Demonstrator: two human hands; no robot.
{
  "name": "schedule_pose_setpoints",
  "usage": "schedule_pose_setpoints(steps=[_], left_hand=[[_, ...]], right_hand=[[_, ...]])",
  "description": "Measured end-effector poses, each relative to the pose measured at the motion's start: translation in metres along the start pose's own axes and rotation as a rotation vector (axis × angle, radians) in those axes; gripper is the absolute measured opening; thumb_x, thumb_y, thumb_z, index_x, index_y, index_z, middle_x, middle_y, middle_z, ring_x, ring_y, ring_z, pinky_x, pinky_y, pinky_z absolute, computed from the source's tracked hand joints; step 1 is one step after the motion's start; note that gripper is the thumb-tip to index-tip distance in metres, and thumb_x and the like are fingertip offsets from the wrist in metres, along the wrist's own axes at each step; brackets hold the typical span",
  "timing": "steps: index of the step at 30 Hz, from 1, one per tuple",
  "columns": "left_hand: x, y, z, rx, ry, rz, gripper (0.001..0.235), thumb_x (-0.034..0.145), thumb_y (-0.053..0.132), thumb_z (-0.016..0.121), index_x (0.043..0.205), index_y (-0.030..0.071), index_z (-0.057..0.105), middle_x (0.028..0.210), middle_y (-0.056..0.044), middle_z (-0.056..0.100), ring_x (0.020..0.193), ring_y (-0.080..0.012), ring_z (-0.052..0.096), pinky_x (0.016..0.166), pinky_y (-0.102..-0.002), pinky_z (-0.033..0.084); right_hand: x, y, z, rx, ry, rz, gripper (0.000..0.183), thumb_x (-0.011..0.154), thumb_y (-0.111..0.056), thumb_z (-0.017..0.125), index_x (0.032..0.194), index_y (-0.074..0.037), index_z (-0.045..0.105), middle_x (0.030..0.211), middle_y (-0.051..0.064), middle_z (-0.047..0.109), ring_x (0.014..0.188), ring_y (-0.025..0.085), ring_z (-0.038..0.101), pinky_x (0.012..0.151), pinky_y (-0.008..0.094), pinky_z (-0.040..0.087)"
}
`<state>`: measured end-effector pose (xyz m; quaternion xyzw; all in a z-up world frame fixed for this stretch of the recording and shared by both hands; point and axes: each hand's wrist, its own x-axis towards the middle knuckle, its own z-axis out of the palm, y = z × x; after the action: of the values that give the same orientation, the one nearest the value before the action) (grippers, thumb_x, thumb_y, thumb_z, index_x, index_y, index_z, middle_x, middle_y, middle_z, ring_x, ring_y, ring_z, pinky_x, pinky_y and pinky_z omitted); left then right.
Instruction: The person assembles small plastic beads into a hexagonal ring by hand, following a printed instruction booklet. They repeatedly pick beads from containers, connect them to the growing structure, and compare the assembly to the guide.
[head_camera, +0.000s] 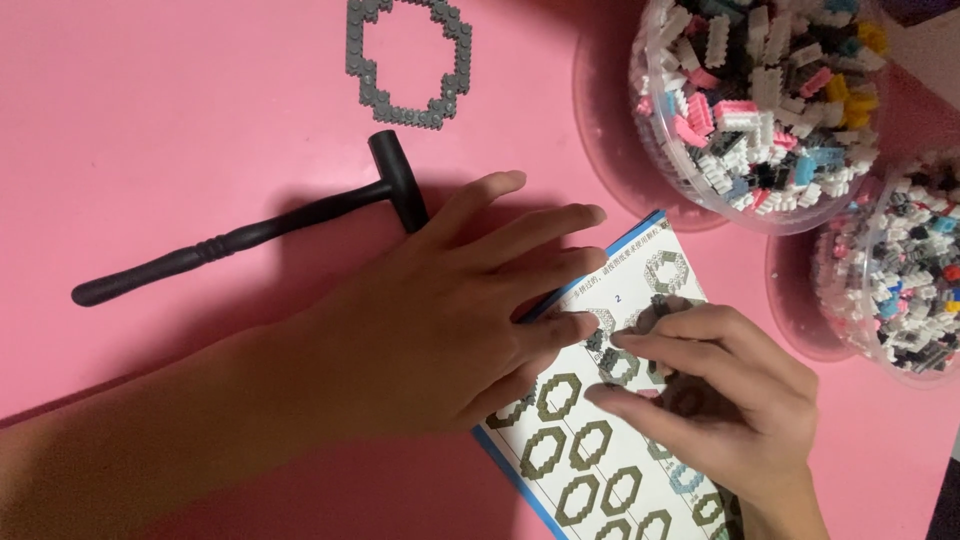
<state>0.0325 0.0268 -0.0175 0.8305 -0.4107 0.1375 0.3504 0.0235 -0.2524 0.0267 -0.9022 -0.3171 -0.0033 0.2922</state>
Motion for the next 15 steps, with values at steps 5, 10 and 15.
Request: schedule_pose_setpoints(steps=[5,10,15], left_hand=[[-0.001,-0.002,0.001,-0.005,0.012,-0.001,0.027,0.096,0.023,0.069,0.119,0.015,0.08,0.139,-0.015,0.067,0.145,-0.0383,0.047,0.119,-0.065,0.035],[0.0,-0.001,0.001,0.019,0.01,0.003,0.027,0.096,0.024,0.068,0.119,0.015,0.079,0.14,-0.015,0.067,0.145,-0.0376,0.047,0.118,-0.065,0.035],[0.0,-0.001,0.002,0.001,0.009,-0.013,0.026,0.096,0.024,0.069,0.118,0.016,0.08,0.141,-0.014,0.067,0.145,-0.0372,0.047,0.118,-0.065,0.036]], right_hand=[[0.002,-0.007,0.002,-0.034,0.032,0.033,0.039,0.072,-0.018,0.095,0.103,0.0,0.078,0.094,0.012,0.069,0.085,0.017,0.07,0.075,0.024,0.056],[0.001,-0.003,0.003,0.003,-0.012,0.039,0.029,0.079,-0.011,0.089,0.104,-0.001,0.08,0.096,0.01,0.066,0.085,0.018,0.069,0.084,0.027,0.056],[-0.003,0.007,0.003,0.032,-0.01,-0.012,0.031,0.083,-0.01,0.086,0.111,0.001,0.078,0.095,0.011,0.066,0.083,0.019,0.067,0.082,0.027,0.056]])
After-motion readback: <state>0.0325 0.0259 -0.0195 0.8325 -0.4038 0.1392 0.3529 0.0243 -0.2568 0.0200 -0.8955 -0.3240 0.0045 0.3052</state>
